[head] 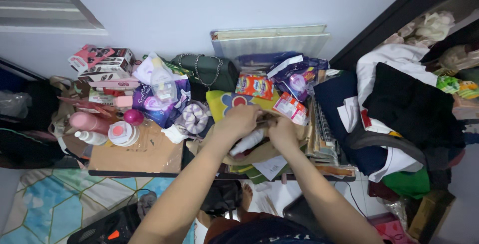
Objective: The person opens a beige sling bag on a cluttered desk and places items into it one at a time, including a pink box, a red packet, a small bottle, a yellow tube, and a cloth pouch, then zips the bag closed and arranges it on the desk.
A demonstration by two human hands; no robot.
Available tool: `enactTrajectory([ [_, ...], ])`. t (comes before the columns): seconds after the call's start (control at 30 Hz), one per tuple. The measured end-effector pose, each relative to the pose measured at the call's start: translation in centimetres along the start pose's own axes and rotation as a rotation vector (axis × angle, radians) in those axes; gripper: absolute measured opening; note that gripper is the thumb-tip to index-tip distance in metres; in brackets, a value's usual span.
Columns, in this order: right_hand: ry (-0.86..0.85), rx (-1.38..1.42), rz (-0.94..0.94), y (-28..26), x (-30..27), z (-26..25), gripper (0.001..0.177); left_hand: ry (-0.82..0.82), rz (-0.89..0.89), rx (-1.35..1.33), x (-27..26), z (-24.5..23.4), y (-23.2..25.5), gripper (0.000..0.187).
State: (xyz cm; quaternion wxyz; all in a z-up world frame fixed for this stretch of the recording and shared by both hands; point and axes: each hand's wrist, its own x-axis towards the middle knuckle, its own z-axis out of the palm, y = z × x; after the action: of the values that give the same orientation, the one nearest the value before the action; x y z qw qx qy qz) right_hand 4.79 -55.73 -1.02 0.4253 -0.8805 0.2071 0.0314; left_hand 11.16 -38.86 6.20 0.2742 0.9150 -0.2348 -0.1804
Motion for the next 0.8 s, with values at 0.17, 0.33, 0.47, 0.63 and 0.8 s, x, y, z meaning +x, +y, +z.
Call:
enactTrajectory([
  [0.17,-0.213,0.497,0.17,1.2,2.4,2.3,0.029,0.001,0.005,-0.037,-0.4,-0.4,0.2,0.031],
  [0.33,-0.156,0.134,0.235,1.5,4.8,4.5,0.029,-0.011,-0.022,-0.058,-0.2,-0.3,0.6,0.032],
  [0.47,-0.236,0.027,0.083,0.9,6.0,4.8,0.03,-0.02,-0.029,-0.014,0.2,0.0,0.1,0.032],
  [0.63,-0.259,-0.185,-0.183,-1.0,3.8,1.7,0.035,0.02,-0.039,-0.031,0.3,-0.3,-0.8,0.031],
  [0.8,-0.021,-0.207,-0.408,-2.0,-1.5,-0.9,0.027,0.041,-0.011,-0.114,-0.2,-0.1,-1.4,0.031],
])
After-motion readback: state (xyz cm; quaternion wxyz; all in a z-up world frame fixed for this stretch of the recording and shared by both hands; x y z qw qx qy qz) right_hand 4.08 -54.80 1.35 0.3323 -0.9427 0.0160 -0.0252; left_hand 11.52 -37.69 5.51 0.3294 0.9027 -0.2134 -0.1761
